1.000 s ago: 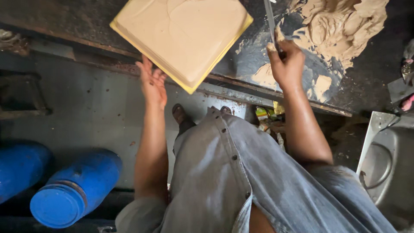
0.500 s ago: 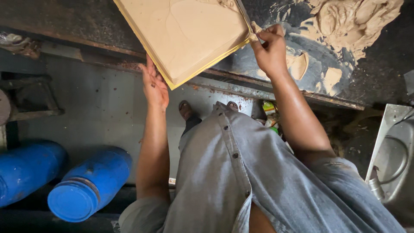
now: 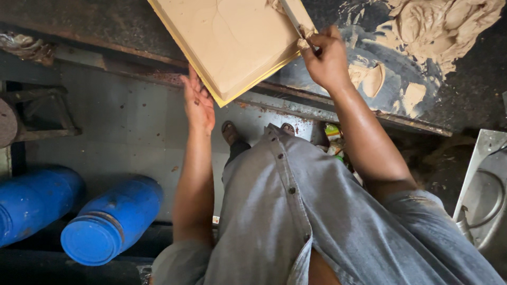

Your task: The person spreads a beige paste onto a yellow rectangular board using a metal spatula. They repeatedly scoop paste from a pile on the table and smooth it across the board's surface.

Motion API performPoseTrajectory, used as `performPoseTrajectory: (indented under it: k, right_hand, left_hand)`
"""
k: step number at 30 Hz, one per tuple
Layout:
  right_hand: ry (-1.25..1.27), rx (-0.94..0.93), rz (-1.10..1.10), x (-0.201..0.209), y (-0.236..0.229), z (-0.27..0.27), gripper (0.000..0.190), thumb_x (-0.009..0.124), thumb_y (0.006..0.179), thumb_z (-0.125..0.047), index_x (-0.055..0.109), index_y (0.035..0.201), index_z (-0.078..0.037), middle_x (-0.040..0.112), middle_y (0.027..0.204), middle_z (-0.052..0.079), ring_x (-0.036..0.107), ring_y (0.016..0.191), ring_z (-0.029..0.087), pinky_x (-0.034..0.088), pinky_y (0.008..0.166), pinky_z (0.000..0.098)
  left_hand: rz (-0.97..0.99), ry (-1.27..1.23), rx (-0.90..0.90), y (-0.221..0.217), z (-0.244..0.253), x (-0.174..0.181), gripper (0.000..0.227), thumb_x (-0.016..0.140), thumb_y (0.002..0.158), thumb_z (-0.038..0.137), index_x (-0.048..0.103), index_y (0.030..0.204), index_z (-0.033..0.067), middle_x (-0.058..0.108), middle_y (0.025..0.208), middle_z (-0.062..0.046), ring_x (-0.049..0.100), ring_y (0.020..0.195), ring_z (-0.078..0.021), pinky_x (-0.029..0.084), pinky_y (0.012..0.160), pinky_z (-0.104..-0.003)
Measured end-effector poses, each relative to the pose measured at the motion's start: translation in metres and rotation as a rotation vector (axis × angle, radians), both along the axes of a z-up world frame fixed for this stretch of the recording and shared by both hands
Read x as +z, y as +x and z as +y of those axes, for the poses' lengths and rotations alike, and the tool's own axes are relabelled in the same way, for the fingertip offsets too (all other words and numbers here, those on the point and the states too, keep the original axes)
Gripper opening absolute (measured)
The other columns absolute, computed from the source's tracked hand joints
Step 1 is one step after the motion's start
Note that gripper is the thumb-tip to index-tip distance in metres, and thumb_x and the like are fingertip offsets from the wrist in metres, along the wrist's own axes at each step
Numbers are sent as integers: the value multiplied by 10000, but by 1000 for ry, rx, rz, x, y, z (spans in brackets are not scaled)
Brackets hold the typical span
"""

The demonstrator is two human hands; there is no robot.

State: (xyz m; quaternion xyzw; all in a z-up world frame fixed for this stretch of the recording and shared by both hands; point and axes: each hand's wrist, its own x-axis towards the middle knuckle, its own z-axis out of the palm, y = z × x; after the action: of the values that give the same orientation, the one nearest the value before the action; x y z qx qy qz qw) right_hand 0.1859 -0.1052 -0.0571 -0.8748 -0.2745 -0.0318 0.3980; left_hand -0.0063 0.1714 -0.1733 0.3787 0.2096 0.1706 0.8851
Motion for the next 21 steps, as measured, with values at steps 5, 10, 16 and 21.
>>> performPoseTrajectory:
  k: [5,10,16,21]
  right_hand:
    - [-28,68,43,6,-8,16,146,738,930,-61,746,1037,39,573,1002,166,624,839,276,526,711,378]
    - [-107,177,1,7,-21,34,103,737,849,-27,735,939,22,557,941,181,600,819,305,505,692,395]
    - [35,503,363,5,-34,36,115,768,893,-88,738,964,-3,624,858,109,581,780,218,476,662,337]
    - [344,574,1092,18,-48,10,258,680,917,-95,716,1141,29,736,988,48,541,593,49,416,486,221]
  left_hand:
    - [3,-16,-8,-2,-3,0,831,343,1038,668,240,1654,120,280,1700,-180,384,1523,-309,320,1237,-462]
    - [0,-18,-18,-4,-7,5,826,344,1036,656,230,1654,121,278,1692,-175,404,1501,-310,346,1215,-467]
    - [-42,-35,-10,-9,-13,-12,809,343,1070,626,241,1646,67,309,1693,-178,441,1472,-303,382,1176,-434]
    - [62,4,57,-19,-34,-20,697,317,1067,561,360,1573,82,381,1642,-55,530,1345,-250,447,1054,-359]
